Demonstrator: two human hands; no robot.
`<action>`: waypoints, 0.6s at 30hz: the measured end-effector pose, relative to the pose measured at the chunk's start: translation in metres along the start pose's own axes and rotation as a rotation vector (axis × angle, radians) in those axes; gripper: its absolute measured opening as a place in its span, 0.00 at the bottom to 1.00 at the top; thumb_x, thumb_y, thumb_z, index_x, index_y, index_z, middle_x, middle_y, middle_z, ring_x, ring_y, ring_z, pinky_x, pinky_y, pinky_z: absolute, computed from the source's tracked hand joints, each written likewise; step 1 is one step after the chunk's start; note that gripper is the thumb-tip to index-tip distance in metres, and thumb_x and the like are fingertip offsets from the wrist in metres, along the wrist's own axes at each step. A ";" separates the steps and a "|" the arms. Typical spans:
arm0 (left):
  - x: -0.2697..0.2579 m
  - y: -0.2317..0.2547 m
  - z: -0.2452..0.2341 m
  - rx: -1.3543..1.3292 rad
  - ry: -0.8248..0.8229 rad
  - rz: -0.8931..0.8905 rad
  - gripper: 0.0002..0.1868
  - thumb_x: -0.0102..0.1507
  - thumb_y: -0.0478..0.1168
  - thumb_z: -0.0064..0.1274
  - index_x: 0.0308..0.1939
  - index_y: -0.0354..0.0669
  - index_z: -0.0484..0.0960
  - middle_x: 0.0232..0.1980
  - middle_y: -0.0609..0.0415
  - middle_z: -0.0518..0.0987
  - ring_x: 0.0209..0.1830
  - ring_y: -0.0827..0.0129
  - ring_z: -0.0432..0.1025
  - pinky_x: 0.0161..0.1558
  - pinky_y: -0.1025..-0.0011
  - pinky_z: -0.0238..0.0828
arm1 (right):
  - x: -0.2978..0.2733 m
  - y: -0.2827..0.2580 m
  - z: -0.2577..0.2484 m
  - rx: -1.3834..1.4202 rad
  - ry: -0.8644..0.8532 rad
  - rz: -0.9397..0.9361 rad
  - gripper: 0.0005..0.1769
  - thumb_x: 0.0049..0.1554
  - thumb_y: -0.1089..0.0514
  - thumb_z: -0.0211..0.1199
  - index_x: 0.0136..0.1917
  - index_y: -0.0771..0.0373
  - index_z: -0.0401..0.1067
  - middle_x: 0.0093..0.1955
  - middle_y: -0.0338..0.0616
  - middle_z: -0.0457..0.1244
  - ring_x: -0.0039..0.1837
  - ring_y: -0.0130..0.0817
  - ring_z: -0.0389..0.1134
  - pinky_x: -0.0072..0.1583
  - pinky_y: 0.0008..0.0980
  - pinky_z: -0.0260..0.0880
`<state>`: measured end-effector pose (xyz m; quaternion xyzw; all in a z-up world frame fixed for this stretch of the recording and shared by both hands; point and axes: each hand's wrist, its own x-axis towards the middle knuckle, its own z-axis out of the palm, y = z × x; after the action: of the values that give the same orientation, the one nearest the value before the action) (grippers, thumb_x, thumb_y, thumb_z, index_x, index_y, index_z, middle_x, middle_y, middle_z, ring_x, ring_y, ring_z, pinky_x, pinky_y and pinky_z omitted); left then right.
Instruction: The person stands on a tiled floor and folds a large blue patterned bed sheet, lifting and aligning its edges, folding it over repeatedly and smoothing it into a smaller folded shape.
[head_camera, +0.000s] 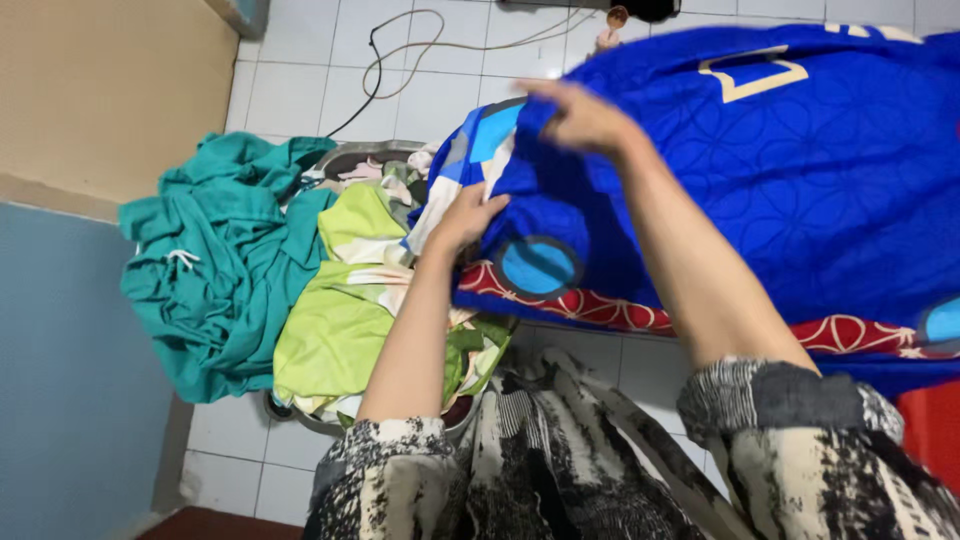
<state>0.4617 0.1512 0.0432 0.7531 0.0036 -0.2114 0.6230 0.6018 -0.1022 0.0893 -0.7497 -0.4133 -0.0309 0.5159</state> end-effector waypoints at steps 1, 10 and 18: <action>0.006 0.003 0.005 -0.037 0.015 0.026 0.16 0.67 0.42 0.57 0.55 0.34 0.83 0.45 0.56 0.84 0.42 0.76 0.75 0.46 0.72 0.73 | 0.001 -0.015 0.015 0.050 -0.160 -0.104 0.45 0.39 0.69 0.62 0.73 0.65 0.66 0.66 0.65 0.61 0.62 0.61 0.64 0.61 0.52 0.67; -0.080 0.014 -0.038 0.588 0.740 0.067 0.31 0.52 0.52 0.69 0.51 0.35 0.80 0.42 0.40 0.80 0.44 0.49 0.74 0.46 0.55 0.71 | 0.026 -0.085 0.019 -0.493 -0.354 0.542 0.23 0.51 0.65 0.58 0.58 0.50 0.81 0.61 0.52 0.67 0.62 0.53 0.70 0.61 0.47 0.71; -0.107 -0.029 -0.039 0.587 0.803 0.083 0.20 0.58 0.45 0.62 0.52 0.41 0.84 0.45 0.45 0.81 0.46 0.48 0.74 0.48 0.56 0.71 | 0.026 -0.122 0.146 -0.166 -0.316 0.210 0.26 0.51 0.64 0.61 0.63 0.55 0.74 0.62 0.57 0.62 0.56 0.56 0.69 0.55 0.47 0.71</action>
<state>0.3685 0.2222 0.0554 0.9181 0.1536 0.1279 0.3422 0.4836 0.0447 0.1253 -0.8241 -0.4048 0.1068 0.3815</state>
